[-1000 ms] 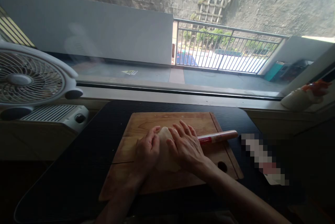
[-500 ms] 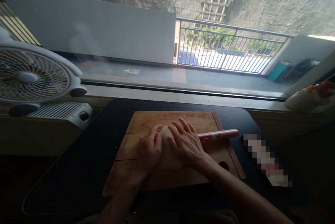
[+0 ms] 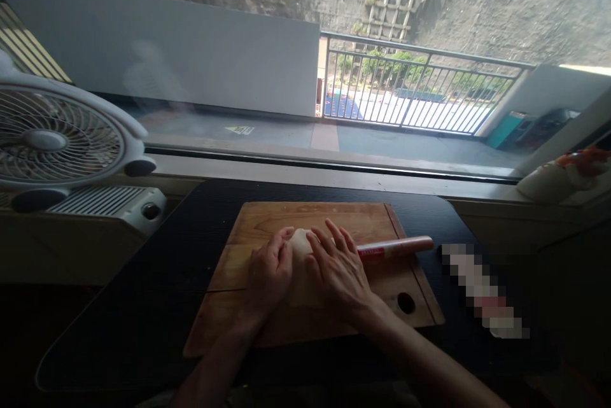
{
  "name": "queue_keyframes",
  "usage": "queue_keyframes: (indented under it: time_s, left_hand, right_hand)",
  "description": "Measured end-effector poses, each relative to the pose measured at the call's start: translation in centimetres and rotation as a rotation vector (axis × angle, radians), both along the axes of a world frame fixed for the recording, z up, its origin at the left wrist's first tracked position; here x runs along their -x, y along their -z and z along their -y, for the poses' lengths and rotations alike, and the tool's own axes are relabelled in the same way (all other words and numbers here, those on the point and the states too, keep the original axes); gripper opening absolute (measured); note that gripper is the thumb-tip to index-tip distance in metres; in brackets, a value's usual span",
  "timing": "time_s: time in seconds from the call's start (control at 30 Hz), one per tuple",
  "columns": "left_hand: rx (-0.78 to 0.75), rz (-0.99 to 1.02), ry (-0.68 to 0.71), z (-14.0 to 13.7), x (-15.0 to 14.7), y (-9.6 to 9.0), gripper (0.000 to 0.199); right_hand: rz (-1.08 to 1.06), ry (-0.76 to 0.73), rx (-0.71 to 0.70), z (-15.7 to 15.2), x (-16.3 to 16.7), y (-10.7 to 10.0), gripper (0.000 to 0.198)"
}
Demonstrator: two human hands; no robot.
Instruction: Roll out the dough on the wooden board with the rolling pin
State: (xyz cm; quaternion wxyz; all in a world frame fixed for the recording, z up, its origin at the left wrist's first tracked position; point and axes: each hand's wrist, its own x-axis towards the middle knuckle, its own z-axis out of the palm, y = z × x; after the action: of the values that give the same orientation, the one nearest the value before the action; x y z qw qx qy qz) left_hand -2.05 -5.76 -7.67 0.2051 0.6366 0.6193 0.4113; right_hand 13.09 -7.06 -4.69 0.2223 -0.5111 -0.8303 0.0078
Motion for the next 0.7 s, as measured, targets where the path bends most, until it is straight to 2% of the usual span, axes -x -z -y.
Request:
queue_keyframes:
  time_s: [0.07, 0.13, 0.23, 0.3, 0.43, 0.47, 0.6, 0.63, 0.7]
  left_hand:
    - [0.042, 0.055, -0.02, 0.0, 0.2, -0.4, 0.037]
    - [0.15, 0.108, -0.024, 0.4, 0.9, -1.3, 0.04]
    - [0.368, 0.139, 0.085, 2.1, 2.1, -2.8, 0.039]
    - [0.411, 0.114, 0.124, 3.6, 2.1, -3.2, 0.035]
    - [0.289, 0.082, -0.003, 5.0, 0.1, -3.1, 0.029]
    - [0.272, 0.108, 0.015, 4.9, -0.3, -3.2, 0.03]
    - [0.273, 0.136, 0.277, 3.1, 0.1, -4.2, 0.028]
    - [0.268, 0.092, 0.289, 2.6, 0.5, -4.2, 0.026]
    - [0.23, -0.009, 0.211, 1.9, 1.0, -3.8, 0.025]
  right_hand:
    - [-0.018, 0.079, 0.002, -2.9, 0.6, -0.2, 0.043]
    - [-0.044, 0.142, 0.031, -6.4, 1.3, -0.6, 0.044]
    - [-0.076, 0.195, 0.035, -9.3, 2.0, -0.9, 0.041]
    - [-0.078, 0.214, 0.014, -9.2, 2.0, -0.9, 0.043]
    - [-0.004, 0.206, 0.022, -6.9, 0.7, -0.7, 0.046]
    - [0.023, 0.204, 0.036, -6.3, 0.2, -0.9, 0.046]
    - [0.074, 0.122, 0.053, -3.9, -2.2, -1.6, 0.043]
    - [0.078, 0.081, 0.049, -3.2, -2.6, -1.5, 0.042]
    - [0.076, 0.026, 0.036, -2.3, -2.9, -1.3, 0.04]
